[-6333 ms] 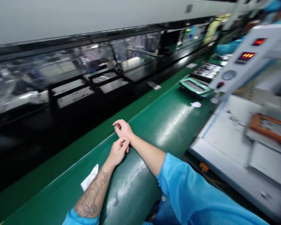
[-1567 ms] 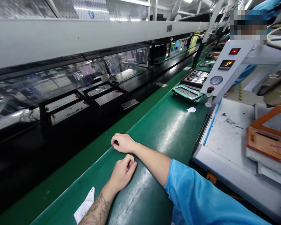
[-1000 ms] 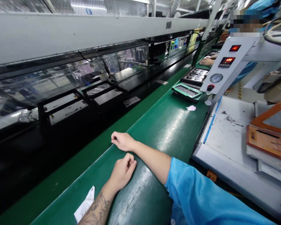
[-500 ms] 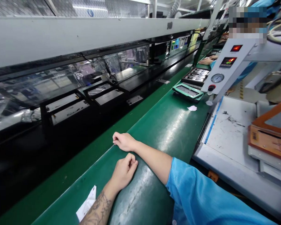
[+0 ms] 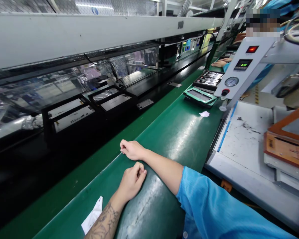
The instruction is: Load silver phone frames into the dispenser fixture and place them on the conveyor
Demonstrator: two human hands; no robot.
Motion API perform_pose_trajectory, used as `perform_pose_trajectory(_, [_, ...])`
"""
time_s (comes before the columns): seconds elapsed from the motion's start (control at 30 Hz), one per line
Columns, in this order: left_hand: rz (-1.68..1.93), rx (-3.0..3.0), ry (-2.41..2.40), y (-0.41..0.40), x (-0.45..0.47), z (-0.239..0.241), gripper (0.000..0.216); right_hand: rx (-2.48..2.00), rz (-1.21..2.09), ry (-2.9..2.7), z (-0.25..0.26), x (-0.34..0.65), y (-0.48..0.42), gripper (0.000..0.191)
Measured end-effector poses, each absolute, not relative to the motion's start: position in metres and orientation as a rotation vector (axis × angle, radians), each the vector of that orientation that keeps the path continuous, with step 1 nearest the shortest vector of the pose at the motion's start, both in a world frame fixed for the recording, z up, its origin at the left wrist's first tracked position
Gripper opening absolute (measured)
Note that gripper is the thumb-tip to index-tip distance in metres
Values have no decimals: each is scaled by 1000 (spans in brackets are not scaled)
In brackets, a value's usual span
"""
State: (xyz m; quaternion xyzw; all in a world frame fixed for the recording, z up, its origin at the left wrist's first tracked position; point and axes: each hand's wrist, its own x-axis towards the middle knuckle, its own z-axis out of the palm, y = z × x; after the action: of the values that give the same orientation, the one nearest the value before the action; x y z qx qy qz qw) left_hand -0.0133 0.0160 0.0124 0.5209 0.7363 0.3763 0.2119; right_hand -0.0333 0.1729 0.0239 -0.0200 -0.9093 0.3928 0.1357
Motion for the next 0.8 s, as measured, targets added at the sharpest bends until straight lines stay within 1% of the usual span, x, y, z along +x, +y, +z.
perform_pose_trajectory(0.8, [1027, 1443, 2049, 16, -14, 12, 20, -65, 1125, -2661, 27, -31, 173, 12])
